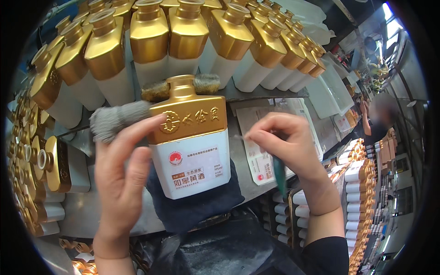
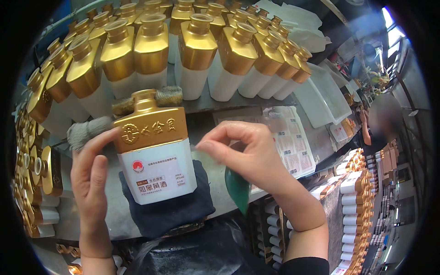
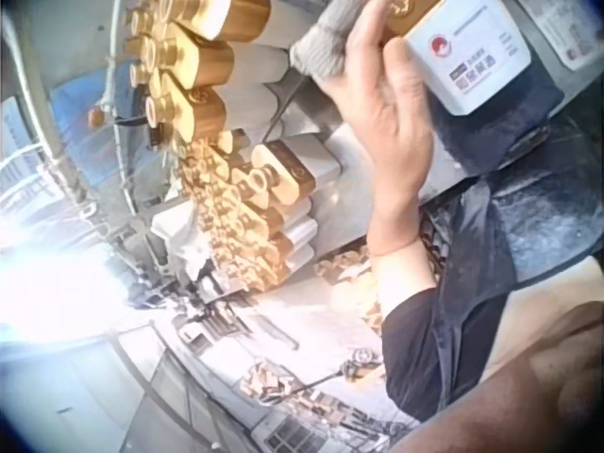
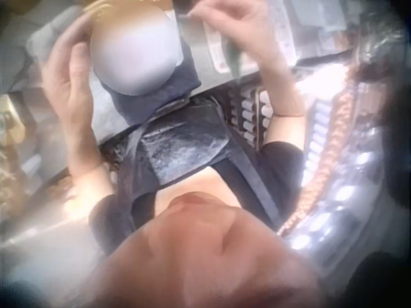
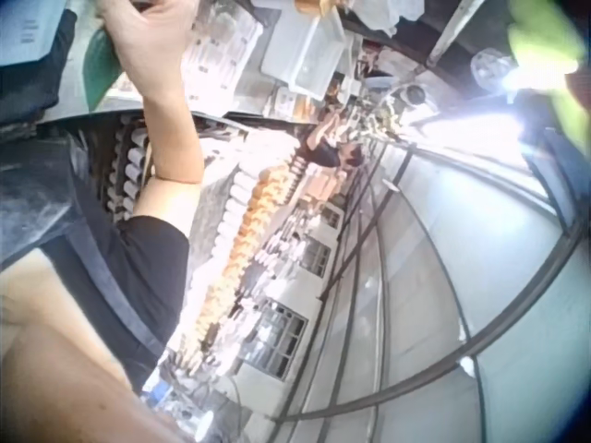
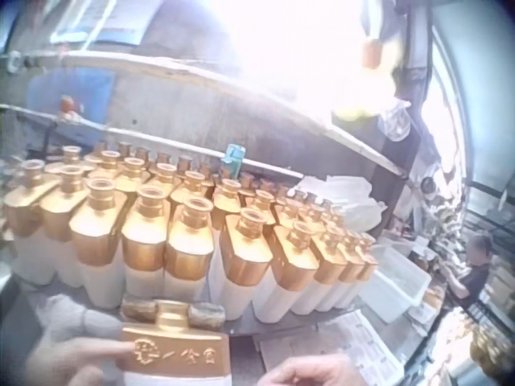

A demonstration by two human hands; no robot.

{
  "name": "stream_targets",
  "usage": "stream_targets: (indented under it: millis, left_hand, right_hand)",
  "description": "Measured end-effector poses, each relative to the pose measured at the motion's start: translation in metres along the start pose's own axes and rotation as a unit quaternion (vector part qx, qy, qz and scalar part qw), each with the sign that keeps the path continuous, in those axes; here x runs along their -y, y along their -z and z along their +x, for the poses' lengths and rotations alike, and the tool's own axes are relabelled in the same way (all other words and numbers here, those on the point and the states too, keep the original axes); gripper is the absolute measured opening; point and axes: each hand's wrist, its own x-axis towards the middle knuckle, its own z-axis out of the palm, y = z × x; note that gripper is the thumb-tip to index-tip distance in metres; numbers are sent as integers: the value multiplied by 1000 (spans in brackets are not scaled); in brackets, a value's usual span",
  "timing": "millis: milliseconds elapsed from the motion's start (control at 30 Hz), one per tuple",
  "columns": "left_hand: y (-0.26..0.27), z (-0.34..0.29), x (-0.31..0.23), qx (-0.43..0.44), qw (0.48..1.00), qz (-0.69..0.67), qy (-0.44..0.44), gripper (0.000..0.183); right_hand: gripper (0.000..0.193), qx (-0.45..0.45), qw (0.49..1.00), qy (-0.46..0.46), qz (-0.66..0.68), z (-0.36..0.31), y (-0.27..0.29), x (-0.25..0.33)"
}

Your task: The person applies labels to white bottles with gold tops. They pick up a bottle, smooth a label onto the back, wipe the surface with a green tool, and then apply a second label to the front. The person repeats this process for multiple bottles, placing the finished ones on a nearby table.

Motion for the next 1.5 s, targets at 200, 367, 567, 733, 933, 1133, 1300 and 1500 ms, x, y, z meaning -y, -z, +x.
stream_targets:
  millis: [200,367,567,733,933,1133,1300,1500]
  left_hand:
    - [-10,29,-18,100,992,-73,-2,26]
    - [-6,43,-5,0,998,57,-4,13]
    - [0,62,8,-28,981,192,-24,14]
    - [2,71,10,5,983,185,6,15]
    - [3,82,0,33,982,181,48,15]
    - [7,90,-3,63,978,198,32,14]
    - [5,92,1,70,967,246,7,15]
    - [8,94,0,77,968,241,6,13]
  right_hand:
    - [17,57,978,-4,200,15,-17,46]
    - [16,5,993,14,118,42,-33,37]
    - [14,-17,996,93,-8,77,-37,22]
    - [18,5,994,90,-54,85,-32,21]
    - [20,38,989,96,-110,95,-25,24]
    - [21,47,988,110,-96,99,-24,20]
    - [21,51,987,115,-95,101,-23,20]
    - [22,66,988,98,-96,101,-24,23]
